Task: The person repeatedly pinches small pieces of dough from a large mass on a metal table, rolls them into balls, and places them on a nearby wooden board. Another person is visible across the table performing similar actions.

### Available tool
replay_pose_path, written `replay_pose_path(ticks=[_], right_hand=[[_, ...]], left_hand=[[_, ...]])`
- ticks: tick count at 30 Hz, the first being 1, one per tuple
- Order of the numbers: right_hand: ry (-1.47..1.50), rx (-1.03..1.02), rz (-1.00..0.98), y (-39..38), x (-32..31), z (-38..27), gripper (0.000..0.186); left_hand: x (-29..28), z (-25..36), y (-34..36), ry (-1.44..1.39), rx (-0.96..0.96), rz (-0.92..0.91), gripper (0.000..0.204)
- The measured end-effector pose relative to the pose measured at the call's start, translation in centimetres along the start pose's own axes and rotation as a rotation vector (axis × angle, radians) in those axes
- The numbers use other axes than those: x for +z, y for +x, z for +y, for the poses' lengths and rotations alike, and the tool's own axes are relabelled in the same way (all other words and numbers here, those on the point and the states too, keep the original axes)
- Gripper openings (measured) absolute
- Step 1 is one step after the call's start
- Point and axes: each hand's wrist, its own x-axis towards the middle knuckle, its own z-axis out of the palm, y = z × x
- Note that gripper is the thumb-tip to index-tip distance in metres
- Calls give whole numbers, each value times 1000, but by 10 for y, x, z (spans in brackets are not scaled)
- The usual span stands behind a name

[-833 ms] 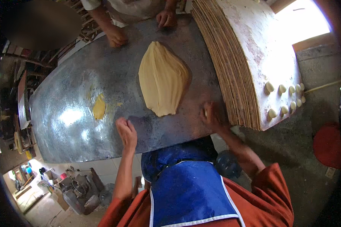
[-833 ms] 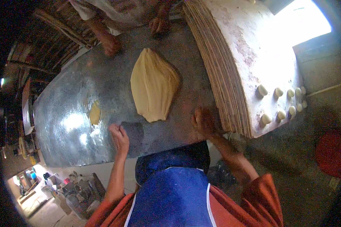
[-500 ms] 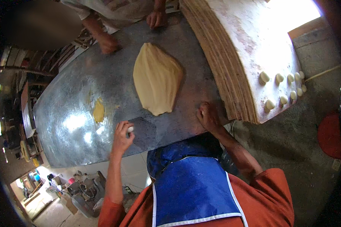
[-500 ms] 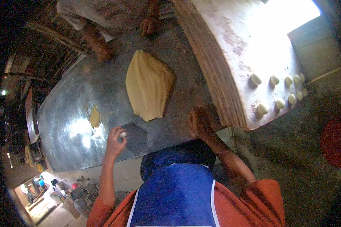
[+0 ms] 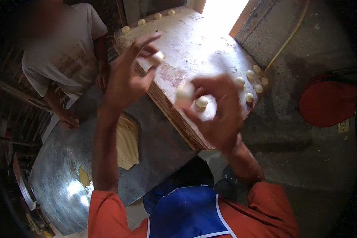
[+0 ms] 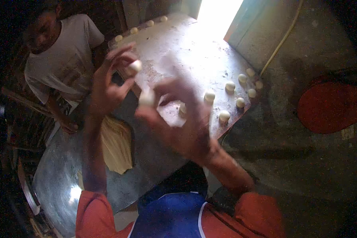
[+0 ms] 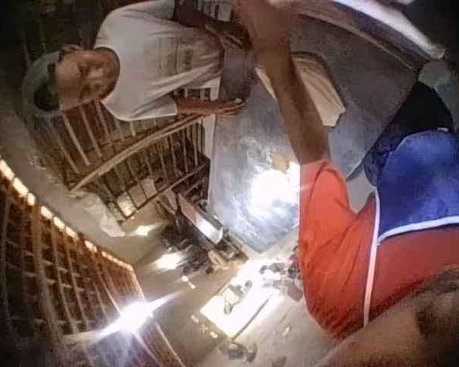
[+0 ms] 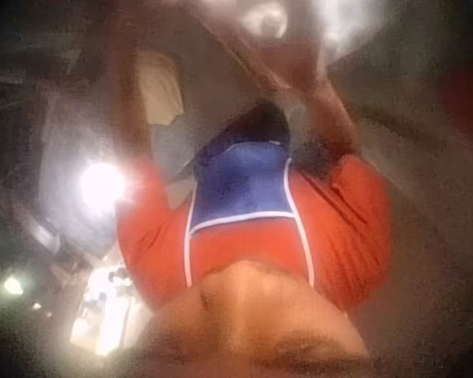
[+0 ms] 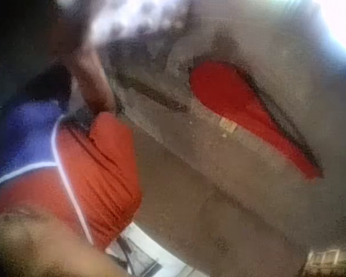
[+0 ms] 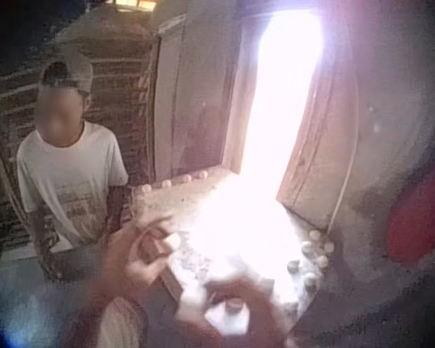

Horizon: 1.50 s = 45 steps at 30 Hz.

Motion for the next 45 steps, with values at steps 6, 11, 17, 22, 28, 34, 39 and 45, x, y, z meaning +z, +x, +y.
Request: replay_pose_path(ticks=[6,11,17,22,28,34,39,45], right_hand=[[-650,202,-207,50,-5,22,119],[-531,88,52,-17,-12,-15,107],[-71,400,-453,-132,31,-41,69],[224,936,-926,-201,104,-24,47],[725,1390,-847,-241,203,-7,47],[706,1458,-789,-257,265,6,37],[-54,596,-806,-262,254,-5,18],[-41,380,-880,-233,202,-48,7]], left_hand=[[52,-43,21,184,-328,-379,84],[-10,-3,-136,-3,-344,205,64],[-67,54,-354,315,-1133,497,44],[-51,16,-405,692,-802,217,57],[-49,8,-390,473,-854,146,38],[-50,98,-392,-20,-1318,399,30],[-52,64,-387,-841,-1625,632,50],[-23,-21,-397,-1897,-1357,754,27]])
